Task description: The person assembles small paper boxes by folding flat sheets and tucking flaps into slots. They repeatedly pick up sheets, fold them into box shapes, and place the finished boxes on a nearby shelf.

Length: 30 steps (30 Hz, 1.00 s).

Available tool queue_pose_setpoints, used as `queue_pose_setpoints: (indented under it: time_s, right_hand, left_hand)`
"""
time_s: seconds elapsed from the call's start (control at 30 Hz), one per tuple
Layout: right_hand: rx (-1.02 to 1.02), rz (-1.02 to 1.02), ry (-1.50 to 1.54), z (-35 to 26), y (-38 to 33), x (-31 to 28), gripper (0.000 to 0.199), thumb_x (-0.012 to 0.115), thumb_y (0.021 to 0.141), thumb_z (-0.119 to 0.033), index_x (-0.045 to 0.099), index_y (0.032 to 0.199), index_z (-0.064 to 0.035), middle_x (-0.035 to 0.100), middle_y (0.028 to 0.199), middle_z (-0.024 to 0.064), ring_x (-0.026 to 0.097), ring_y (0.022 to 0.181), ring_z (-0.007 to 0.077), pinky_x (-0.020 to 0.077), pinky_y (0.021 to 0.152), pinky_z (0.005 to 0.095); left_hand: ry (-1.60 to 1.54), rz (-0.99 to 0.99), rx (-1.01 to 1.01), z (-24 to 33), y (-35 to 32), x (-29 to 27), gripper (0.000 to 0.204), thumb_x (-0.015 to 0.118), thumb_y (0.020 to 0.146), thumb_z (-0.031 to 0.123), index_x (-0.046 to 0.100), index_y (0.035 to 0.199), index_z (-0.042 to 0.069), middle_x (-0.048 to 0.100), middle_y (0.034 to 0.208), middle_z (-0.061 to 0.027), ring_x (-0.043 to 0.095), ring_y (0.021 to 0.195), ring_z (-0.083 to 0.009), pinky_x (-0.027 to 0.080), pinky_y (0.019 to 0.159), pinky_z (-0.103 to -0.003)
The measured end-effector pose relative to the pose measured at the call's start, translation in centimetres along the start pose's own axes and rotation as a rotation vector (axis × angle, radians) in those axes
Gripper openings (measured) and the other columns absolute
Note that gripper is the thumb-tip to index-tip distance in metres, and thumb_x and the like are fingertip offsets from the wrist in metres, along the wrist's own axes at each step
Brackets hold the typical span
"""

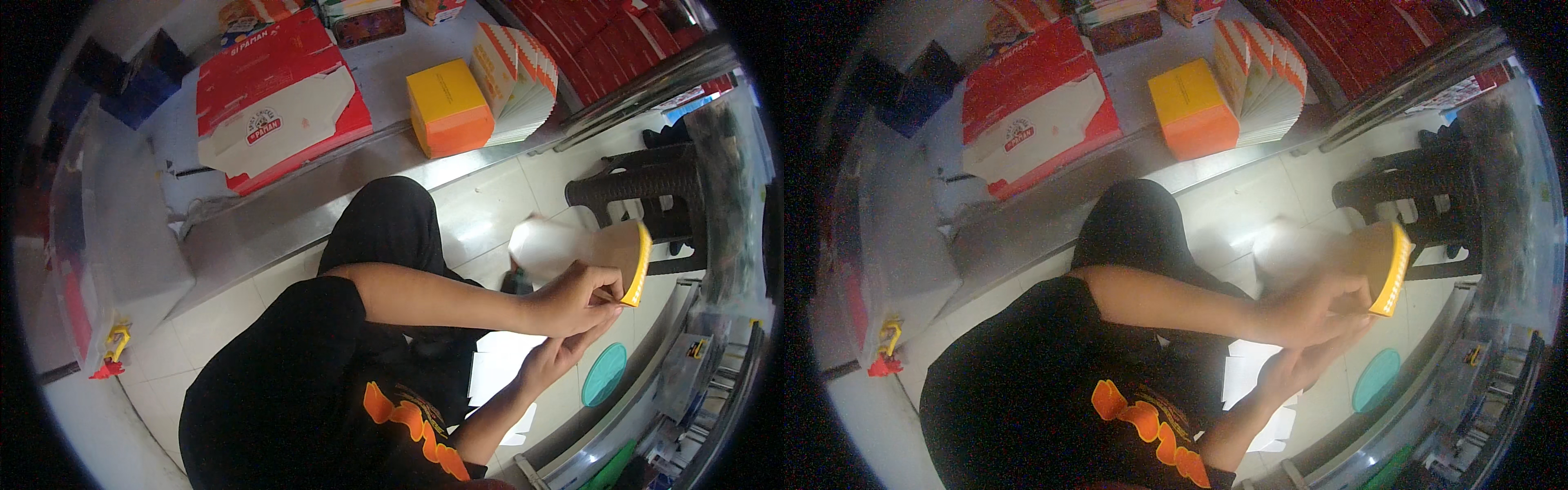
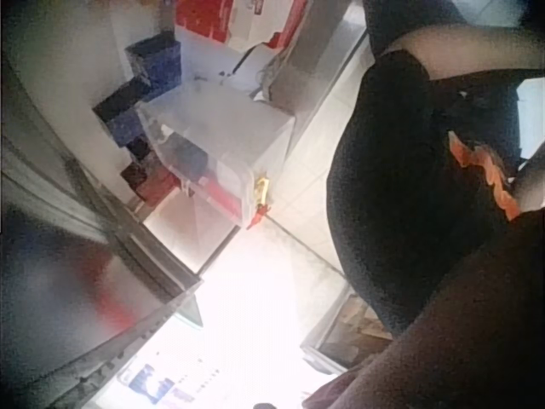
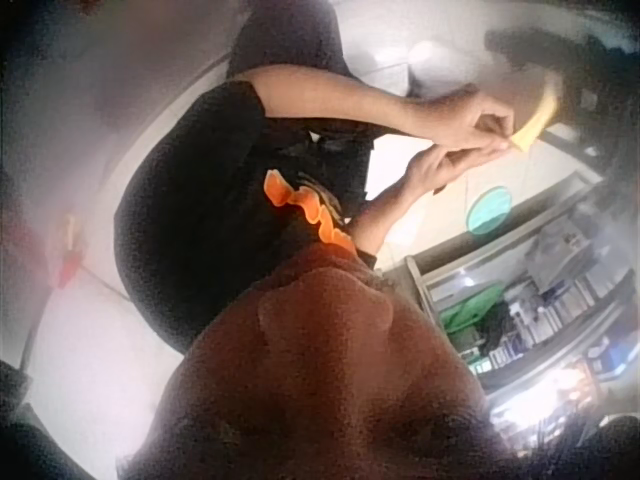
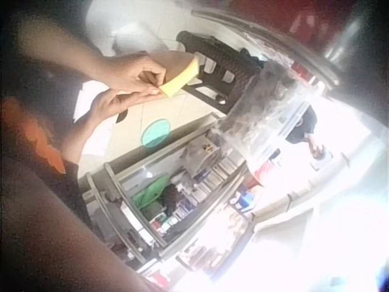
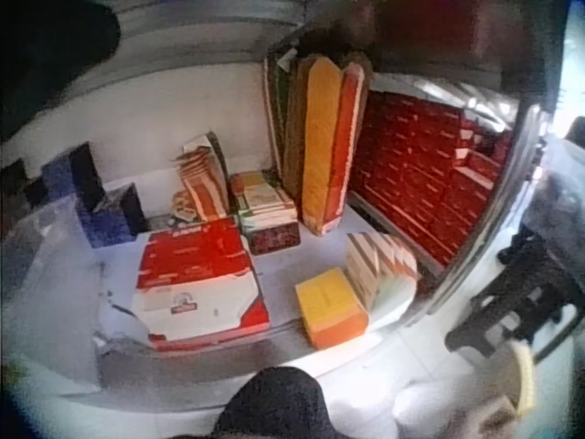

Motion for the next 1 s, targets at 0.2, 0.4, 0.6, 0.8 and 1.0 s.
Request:
queue_pose_setpoints:
  time_s: [0.2,0.4,0.6,0.8,1.0]
  right_hand:
    - [-0.181,0.143,-0.193,-0.5,1.1,-1.0,0.046,0.053,0.101,-0.014,0.042,0.142,0.0034,0.038,0.148,0.0183,0.045,0.133,0.0256,0.0371,0.109,0.0361]
    - [0.055,0.322,0.020,1.8,3.4,-3.1,0.059,0.061,0.096,-0.031,0.037,0.141,-0.0009,0.054,0.136,0.0173,0.058,0.117,0.0274,0.0493,0.098,0.0380]
    - [0.202,-0.092,0.413,4.9,3.0,-3.8,0.082,0.067,0.091,-0.030,0.020,0.152,-0.0026,0.043,0.140,0.0157,0.048,0.128,0.0265,0.0406,0.107,0.0371]
    - [0.396,0.060,0.669,7.6,1.7,-4.3,0.084,0.070,0.088,-0.031,0.023,0.151,-0.0005,0.042,0.141,0.0160,0.047,0.130,0.0260,0.0378,0.109,0.0368]
    - [0.230,0.046,0.237,5.5,1.6,-4.1,0.085,0.068,0.083,-0.036,0.029,0.151,-0.0025,0.051,0.136,0.0146,0.054,0.120,0.0239,0.0413,0.102,0.0356]
  left_hand:
    - [0.057,0.013,0.151,1.4,0.1,0.0,0.009,0.063,0.087,-0.001,0.056,0.088,-0.006,0.066,0.086,-0.0171,0.070,0.084,-0.0252,0.056,0.075,-0.033]
    - [0.078,0.001,0.119,1.6,0.2,-0.4,0.012,0.059,0.088,0.010,0.063,0.086,-0.001,0.065,0.078,-0.0172,0.064,0.072,-0.0358,0.049,0.067,-0.042]
    - [0.052,-0.227,0.165,1.8,0.4,0.4,0.016,0.063,0.085,0.016,0.064,0.083,0.000,0.062,0.077,-0.0171,0.062,0.075,-0.0360,0.049,0.070,-0.042]
    - [0.181,-0.248,0.260,2.4,0.4,0.6,0.016,0.064,0.081,0.016,0.065,0.083,0.000,0.061,0.078,-0.0167,0.061,0.077,-0.0364,0.048,0.071,-0.043]
    - [0.037,-0.338,-0.183,0.8,0.4,-0.4,0.013,0.066,0.078,0.012,0.065,0.074,0.001,0.063,0.079,-0.0160,0.062,0.077,-0.0368,0.049,0.073,-0.044]
Point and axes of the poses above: each hand's wrist, its own y-axis towards the middle knuckle, its own x-axis out of the palm, z = x × y, the point moved 5 cm from there along y, towards the middle knuckle
